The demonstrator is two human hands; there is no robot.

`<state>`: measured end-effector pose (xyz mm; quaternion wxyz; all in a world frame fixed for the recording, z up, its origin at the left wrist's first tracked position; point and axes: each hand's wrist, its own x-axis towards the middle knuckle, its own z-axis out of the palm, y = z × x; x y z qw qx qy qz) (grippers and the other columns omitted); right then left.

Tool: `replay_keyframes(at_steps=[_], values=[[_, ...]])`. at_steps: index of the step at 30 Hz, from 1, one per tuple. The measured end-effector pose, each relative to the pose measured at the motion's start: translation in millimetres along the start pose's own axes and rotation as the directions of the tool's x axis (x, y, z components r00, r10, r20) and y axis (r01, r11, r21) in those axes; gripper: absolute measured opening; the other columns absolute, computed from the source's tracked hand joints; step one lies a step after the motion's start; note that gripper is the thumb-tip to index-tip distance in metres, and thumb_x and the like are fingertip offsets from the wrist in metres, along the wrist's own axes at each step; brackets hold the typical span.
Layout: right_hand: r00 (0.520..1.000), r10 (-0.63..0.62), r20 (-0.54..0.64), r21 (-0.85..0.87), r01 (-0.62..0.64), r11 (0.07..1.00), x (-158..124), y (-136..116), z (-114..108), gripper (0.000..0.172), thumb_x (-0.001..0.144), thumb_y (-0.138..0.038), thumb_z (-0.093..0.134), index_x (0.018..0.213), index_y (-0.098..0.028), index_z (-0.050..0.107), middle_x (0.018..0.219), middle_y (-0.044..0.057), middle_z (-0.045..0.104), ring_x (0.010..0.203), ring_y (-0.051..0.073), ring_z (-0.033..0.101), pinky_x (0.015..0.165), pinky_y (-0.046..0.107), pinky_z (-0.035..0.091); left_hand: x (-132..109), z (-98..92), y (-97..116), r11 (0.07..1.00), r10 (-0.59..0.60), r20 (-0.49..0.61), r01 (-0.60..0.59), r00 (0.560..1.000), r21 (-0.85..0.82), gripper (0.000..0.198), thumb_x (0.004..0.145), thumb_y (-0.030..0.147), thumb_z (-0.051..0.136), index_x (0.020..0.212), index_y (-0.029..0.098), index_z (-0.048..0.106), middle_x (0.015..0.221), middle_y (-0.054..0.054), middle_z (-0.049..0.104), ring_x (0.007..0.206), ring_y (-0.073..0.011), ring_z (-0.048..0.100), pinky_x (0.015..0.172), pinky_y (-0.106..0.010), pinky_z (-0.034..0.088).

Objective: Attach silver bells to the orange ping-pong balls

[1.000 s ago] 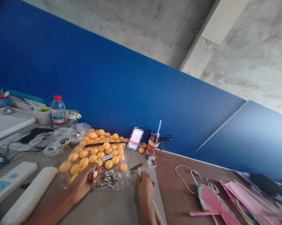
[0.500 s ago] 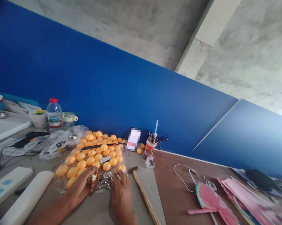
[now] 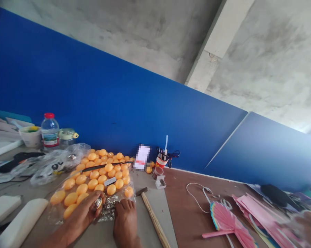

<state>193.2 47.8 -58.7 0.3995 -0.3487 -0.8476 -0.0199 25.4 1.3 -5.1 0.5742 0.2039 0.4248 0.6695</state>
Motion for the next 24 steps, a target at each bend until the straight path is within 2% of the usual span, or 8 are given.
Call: replay_keyframes(at_steps=[6, 12, 20, 24], values=[[0.997, -0.021, -0.077, 0.097, 0.029, 0.995, 1.0, 2.3, -4.6, 0.025, 0.091, -0.002, 0.048, 0.085, -0.023, 0.059, 0.079, 0.001, 0.069, 0.072, 0.021, 0.064, 0.072, 0.033, 0.043, 6.5, -4.7, -5.2, 0.999, -0.045, -0.025, 0.045, 0.999, -0.031, 0.045, 0.059, 0.050, 0.095, 0.075, 0.017, 0.071, 0.067, 0.002, 0.067, 0.048, -0.0080, 0.047, 0.046, -0.023, 0.038], [0.995, -0.005, -0.100, 0.126, 0.018, 0.992, 1.1, 3.5, 0.2, 0.025, 0.093, -0.002, 0.045, 0.086, -0.024, 0.057, 0.080, 0.001, 0.069, 0.073, 0.021, 0.064, 0.076, 0.034, 0.044, 3.0, 0.1, 2.1, 0.992, -0.098, -0.029, 0.095, 0.995, -0.081, 0.047, 0.051, 0.046, 0.099, 0.072, 0.016, 0.071, 0.059, 0.005, 0.062, 0.045, -0.0069, 0.045, 0.044, -0.021, 0.040], [0.997, 0.006, -0.074, 0.123, 0.003, 0.992, 0.9, 7.4, 5.6, 0.023, 0.090, -0.004, 0.050, 0.089, -0.025, 0.060, 0.080, 0.002, 0.070, 0.072, 0.022, 0.065, 0.070, 0.033, 0.043, 6.7, -0.8, 2.4, 0.975, -0.156, -0.127, 0.132, 0.979, -0.181, 0.014, 0.078, 0.021, 0.082, 0.074, 0.014, 0.071, 0.063, 0.001, 0.066, 0.046, -0.0073, 0.049, 0.044, -0.018, 0.042], [0.997, 0.016, -0.077, 0.146, -0.005, 0.989, -0.8, 9.4, 10.3, 0.021, 0.088, -0.006, 0.051, 0.086, -0.025, 0.061, 0.078, 0.001, 0.069, 0.072, 0.022, 0.065, 0.070, 0.032, 0.043, 9.8, -5.1, -2.2, 0.978, -0.123, -0.103, 0.104, 0.987, -0.179, 0.015, 0.078, 0.024, 0.084, 0.075, 0.015, 0.073, 0.065, 0.000, 0.067, 0.048, -0.0081, 0.048, 0.044, -0.018, 0.042]])
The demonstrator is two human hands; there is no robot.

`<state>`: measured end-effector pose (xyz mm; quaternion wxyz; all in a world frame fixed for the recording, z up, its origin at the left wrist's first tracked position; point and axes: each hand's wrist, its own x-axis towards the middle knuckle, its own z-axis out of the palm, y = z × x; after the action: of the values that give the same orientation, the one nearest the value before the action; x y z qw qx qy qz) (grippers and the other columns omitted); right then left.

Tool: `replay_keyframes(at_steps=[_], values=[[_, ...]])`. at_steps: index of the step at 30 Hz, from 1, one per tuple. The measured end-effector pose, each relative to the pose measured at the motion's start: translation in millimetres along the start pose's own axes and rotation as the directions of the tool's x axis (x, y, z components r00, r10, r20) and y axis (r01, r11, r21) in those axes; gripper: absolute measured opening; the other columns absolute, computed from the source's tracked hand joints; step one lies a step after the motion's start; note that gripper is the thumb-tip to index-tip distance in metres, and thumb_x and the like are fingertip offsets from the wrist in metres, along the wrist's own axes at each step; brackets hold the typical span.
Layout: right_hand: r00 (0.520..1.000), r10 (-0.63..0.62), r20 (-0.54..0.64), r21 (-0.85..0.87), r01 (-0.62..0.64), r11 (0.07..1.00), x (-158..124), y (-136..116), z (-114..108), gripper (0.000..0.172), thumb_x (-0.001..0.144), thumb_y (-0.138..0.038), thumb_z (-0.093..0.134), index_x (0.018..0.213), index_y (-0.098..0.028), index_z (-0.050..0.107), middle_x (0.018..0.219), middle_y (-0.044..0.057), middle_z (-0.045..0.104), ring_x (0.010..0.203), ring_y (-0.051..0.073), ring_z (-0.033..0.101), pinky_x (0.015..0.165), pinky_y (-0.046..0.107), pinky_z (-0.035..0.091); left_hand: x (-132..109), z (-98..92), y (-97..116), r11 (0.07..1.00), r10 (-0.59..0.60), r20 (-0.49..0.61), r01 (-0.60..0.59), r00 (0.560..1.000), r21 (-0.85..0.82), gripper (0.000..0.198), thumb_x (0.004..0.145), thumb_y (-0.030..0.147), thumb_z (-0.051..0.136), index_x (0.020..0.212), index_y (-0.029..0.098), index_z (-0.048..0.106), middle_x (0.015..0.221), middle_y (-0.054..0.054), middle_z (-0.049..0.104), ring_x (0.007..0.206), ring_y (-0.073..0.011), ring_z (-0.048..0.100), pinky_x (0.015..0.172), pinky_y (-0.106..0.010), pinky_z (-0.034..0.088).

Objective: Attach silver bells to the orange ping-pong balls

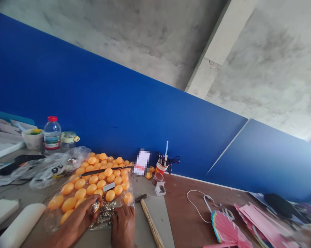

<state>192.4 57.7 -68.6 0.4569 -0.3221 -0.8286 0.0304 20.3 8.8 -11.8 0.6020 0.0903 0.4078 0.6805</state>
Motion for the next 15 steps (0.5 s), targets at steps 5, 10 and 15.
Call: replay_keyframes(at_steps=[5, 10, 15], values=[[0.999, 0.040, -0.012, 0.012, -0.040, 0.999, -3.8, 2.4, 6.3, 0.021, 0.084, -0.006, 0.052, 0.083, -0.024, 0.061, 0.076, 0.001, 0.068, 0.070, 0.022, 0.065, 0.072, 0.033, 0.043, 9.0, -9.7, -8.4, 1.000, 0.014, 0.019, -0.014, 1.000, 0.018, 0.024, 0.072, 0.034, 0.091, 0.077, 0.017, 0.074, 0.068, 0.001, 0.068, 0.049, -0.0077, 0.047, 0.045, -0.019, 0.043], [0.997, 0.066, -0.032, 0.038, -0.065, 0.997, -9.1, 6.9, 14.2, 0.020, 0.084, -0.007, 0.051, 0.082, -0.025, 0.061, 0.076, 0.001, 0.068, 0.070, 0.022, 0.065, 0.070, 0.033, 0.044, 17.3, -17.8, -12.2, 1.000, 0.012, 0.025, -0.013, 1.000, 0.006, 0.026, 0.069, 0.041, 0.091, 0.076, 0.021, 0.075, 0.067, 0.002, 0.070, 0.048, -0.0087, 0.047, 0.045, -0.021, 0.042], [0.994, 0.094, -0.054, 0.085, -0.090, 0.992, -18.1, 17.1, 23.1, 0.021, 0.084, -0.009, 0.052, 0.082, -0.025, 0.064, 0.075, 0.001, 0.070, 0.070, 0.022, 0.067, 0.069, 0.032, 0.047, 16.2, -19.7, -5.8, 0.998, -0.042, 0.063, 0.039, 0.997, 0.039, 0.024, 0.070, 0.042, 0.092, 0.075, 0.023, 0.078, 0.070, 0.001, 0.073, 0.051, -0.0117, 0.050, 0.048, -0.025, 0.045]])
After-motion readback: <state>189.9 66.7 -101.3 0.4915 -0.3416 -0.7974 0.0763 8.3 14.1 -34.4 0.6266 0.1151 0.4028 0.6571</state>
